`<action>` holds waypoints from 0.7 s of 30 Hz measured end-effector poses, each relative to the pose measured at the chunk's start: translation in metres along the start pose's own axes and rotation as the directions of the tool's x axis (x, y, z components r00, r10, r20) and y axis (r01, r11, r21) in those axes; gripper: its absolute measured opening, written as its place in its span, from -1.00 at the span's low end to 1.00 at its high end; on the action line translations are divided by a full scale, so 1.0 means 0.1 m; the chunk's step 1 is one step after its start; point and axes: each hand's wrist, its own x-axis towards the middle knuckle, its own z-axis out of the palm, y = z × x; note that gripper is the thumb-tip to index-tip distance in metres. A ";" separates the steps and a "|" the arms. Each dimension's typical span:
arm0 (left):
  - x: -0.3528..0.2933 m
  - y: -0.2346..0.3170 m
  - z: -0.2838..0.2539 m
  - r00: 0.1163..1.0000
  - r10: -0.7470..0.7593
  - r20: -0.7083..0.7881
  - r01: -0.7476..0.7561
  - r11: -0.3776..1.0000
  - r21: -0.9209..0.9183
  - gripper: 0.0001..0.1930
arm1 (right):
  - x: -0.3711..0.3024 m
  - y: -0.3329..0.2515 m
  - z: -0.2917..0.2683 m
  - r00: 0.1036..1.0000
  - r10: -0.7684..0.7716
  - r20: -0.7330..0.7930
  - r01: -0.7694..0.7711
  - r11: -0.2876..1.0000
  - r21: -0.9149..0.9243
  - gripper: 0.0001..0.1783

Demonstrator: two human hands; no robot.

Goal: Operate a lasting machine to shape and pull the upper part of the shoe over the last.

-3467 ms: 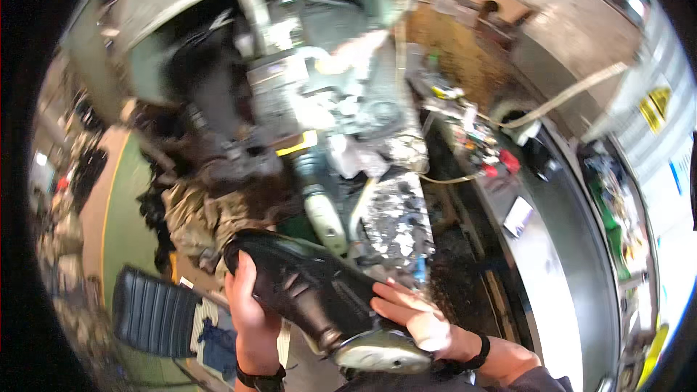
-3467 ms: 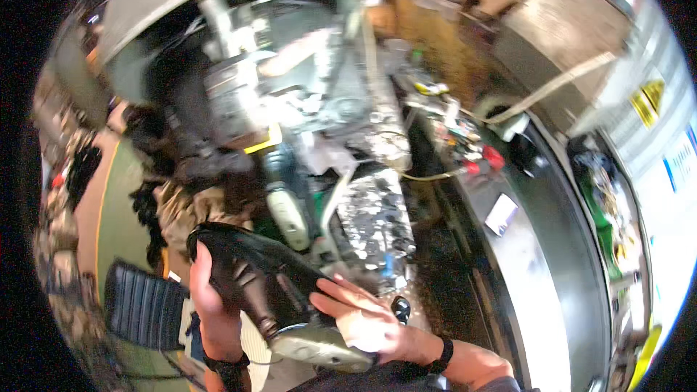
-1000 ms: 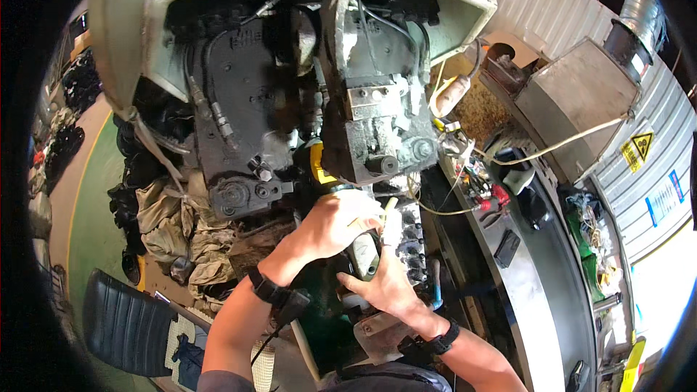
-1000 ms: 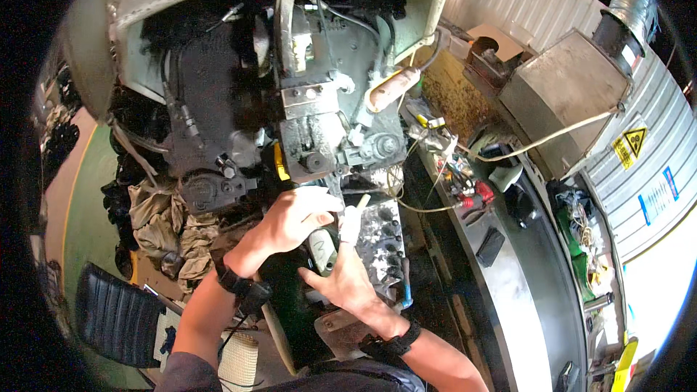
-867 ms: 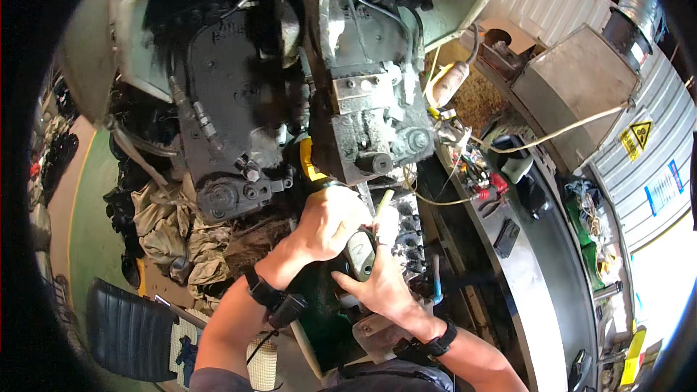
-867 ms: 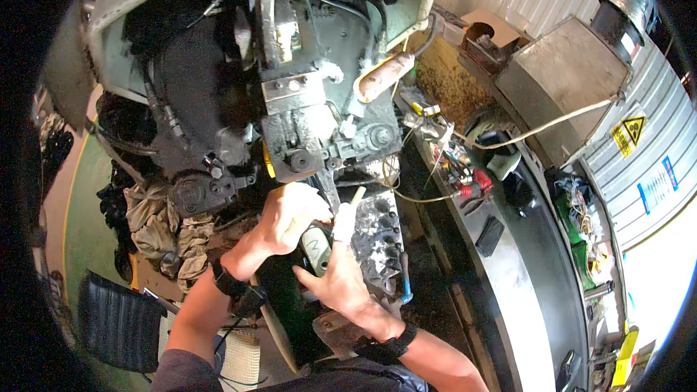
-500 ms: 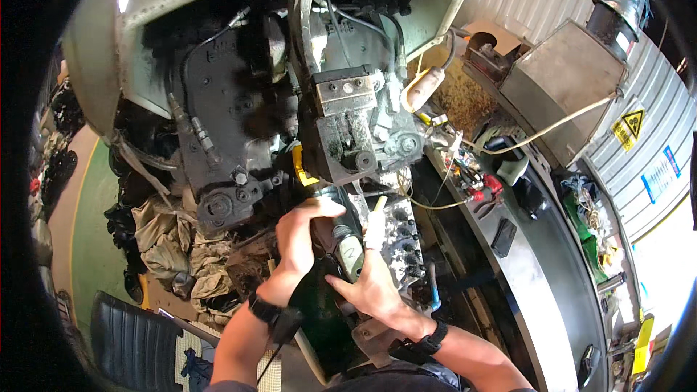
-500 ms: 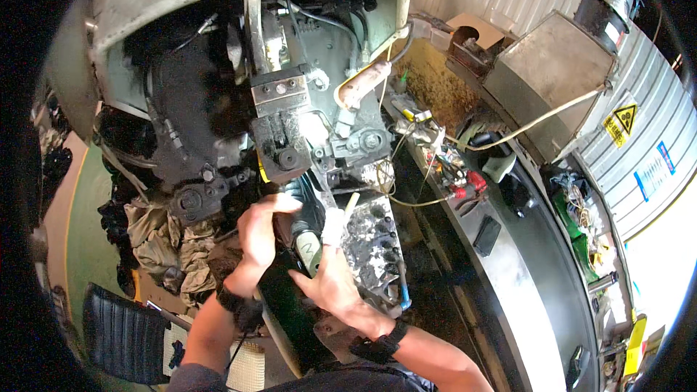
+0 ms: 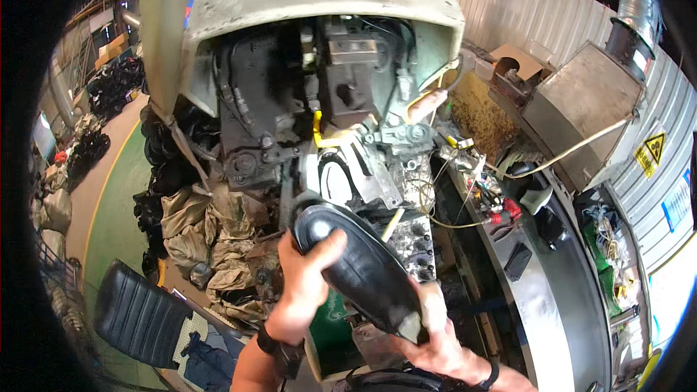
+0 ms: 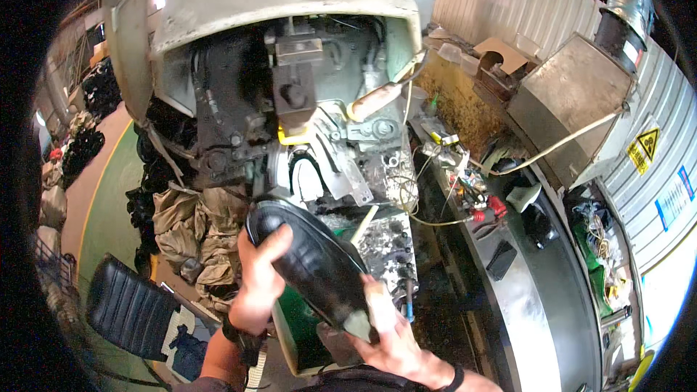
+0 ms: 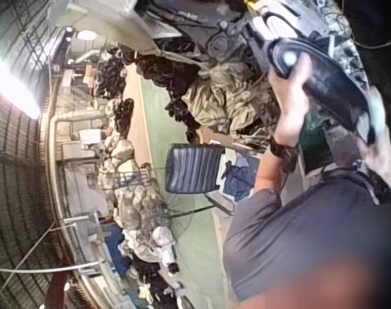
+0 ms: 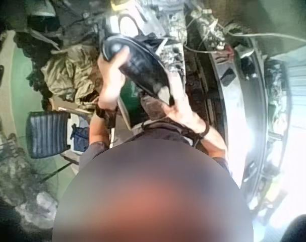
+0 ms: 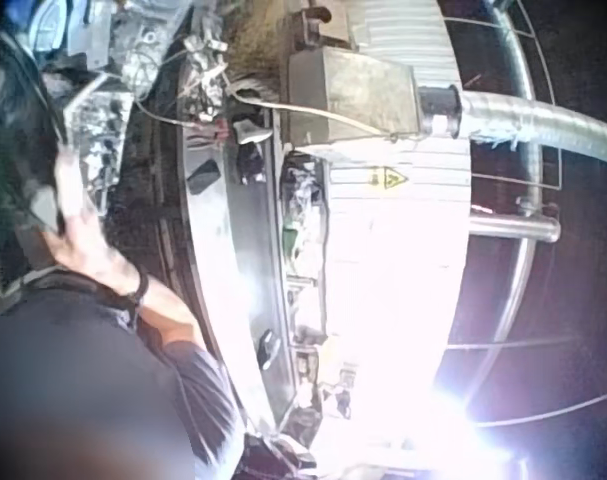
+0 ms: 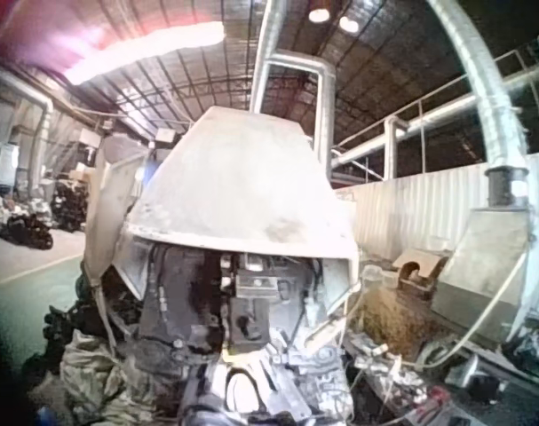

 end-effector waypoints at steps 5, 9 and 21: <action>-0.36 -0.28 0.74 0.972 -0.037 0.233 0.025 0.998 0.052 -0.39 | -1.07 0.37 -0.39 0.999 0.041 0.003 -0.041 0.999 0.005 0.60; -0.52 -0.84 1.25 0.934 -0.196 0.299 0.220 0.974 -0.047 -0.43 | -1.75 0.49 -0.55 0.951 0.144 -0.274 -0.116 0.986 0.117 0.38; -1.46 -4.09 2.03 0.305 -0.792 0.529 0.114 0.582 0.805 -0.62 | -4.81 1.47 -2.91 -0.340 0.715 -0.611 -0.137 0.604 0.785 -0.64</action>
